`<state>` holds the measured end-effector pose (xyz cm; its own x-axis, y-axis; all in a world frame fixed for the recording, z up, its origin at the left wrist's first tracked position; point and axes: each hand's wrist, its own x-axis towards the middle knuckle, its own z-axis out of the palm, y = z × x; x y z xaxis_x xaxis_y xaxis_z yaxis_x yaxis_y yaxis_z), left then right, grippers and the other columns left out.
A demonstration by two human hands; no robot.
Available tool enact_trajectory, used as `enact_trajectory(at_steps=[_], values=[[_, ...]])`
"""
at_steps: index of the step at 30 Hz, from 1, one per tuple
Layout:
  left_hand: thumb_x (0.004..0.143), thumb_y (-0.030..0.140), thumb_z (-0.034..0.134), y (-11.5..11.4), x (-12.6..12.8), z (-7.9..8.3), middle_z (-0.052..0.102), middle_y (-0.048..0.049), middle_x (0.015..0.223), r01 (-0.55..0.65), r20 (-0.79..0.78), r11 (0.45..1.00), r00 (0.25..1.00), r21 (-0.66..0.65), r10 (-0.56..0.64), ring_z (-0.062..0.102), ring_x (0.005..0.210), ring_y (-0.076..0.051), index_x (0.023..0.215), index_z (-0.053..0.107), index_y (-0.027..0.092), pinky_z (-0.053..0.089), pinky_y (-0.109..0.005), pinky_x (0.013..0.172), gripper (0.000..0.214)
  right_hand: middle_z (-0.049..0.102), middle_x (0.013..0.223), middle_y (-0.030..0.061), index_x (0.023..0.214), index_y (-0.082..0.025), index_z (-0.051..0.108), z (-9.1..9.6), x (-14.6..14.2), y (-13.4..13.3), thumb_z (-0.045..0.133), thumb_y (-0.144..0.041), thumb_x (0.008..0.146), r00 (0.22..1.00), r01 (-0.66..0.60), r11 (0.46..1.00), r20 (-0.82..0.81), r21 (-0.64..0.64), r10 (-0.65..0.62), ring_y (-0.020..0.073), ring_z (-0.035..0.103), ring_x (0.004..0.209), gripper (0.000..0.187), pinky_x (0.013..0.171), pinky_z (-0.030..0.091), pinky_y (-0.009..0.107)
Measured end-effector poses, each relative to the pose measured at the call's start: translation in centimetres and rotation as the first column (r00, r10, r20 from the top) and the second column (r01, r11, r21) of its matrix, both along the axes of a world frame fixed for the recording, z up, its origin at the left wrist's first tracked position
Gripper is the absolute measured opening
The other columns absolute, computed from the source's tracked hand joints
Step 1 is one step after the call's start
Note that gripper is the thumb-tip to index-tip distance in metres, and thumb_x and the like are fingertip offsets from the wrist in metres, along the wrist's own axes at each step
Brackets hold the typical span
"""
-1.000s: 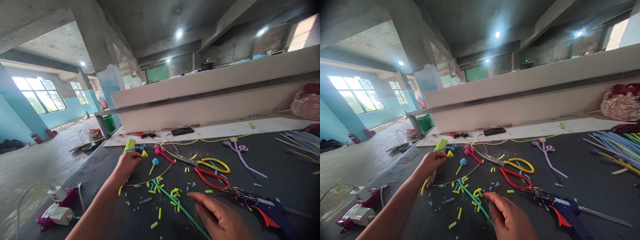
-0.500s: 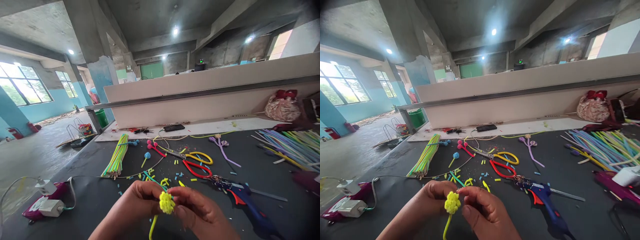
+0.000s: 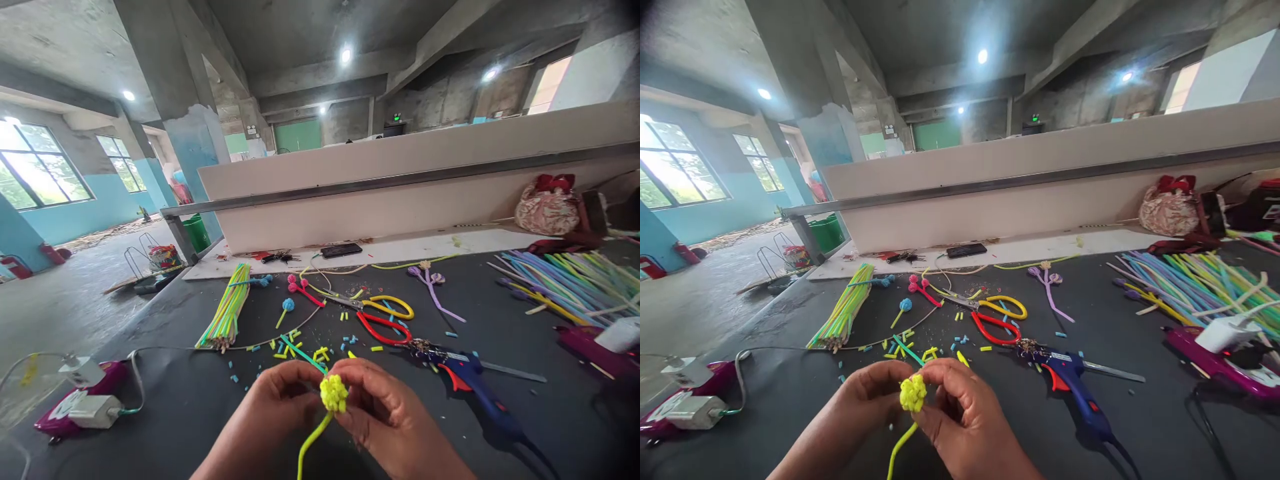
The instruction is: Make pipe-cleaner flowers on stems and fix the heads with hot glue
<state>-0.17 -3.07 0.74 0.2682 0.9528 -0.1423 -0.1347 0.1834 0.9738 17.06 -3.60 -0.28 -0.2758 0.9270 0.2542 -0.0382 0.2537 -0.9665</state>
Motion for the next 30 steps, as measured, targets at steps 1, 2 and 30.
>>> enact_trajectory(at_steps=[1, 2, 30], values=[[0.057, 0.034, 0.081, -0.1, -0.5, 0.0, 0.057, 0.0031, 0.057, -0.042, -0.040, 0.999, 0.998, 0.018, 0.043, 0.044, 0.051, -0.006, 0.072, 0.068, 0.014, 0.032, -0.019, 0.051, 0.028, 0.058, 0.071, -0.0011, 0.096, -0.023, 0.066, -0.1, -0.2, -0.1, 0.067, -0.043, 0.076, 0.999, -0.039, 0.996, -0.005, -0.079, 0.039, 0.0105, 0.052, 0.056, 0.029, 0.053, 0.044, 0.022], [0.060, 0.038, 0.079, -0.2, -1.1, 0.1, 0.054, 0.0037, 0.055, -0.052, -0.067, 0.998, 0.996, 0.036, 0.054, 0.043, 0.050, -0.006, 0.071, 0.067, 0.014, 0.030, -0.019, 0.049, 0.030, 0.056, 0.066, -0.0022, 0.097, -0.021, 0.065, -0.2, -0.3, -0.2, 0.066, -0.043, 0.076, 0.997, -0.082, 0.987, 0.001, -0.141, 0.083, 0.0103, 0.052, 0.053, 0.030, 0.051, 0.044, 0.022], [0.065, 0.027, 0.069, -2.6, -2.8, 1.0, 0.054, 0.0035, 0.059, 0.028, -0.198, 0.998, 0.979, -0.055, -0.038, 0.040, 0.054, -0.008, 0.074, 0.067, 0.011, 0.031, -0.020, 0.052, 0.018, 0.071, 0.091, 0.0001, 0.107, -0.038, 0.067, -0.1, -0.2, 0.4, 0.064, -0.021, 0.081, 0.926, -0.286, 0.933, 0.313, 0.217, 0.211, 0.0167, 0.066, 0.082, 0.031, 0.074, 0.052, 0.025]])
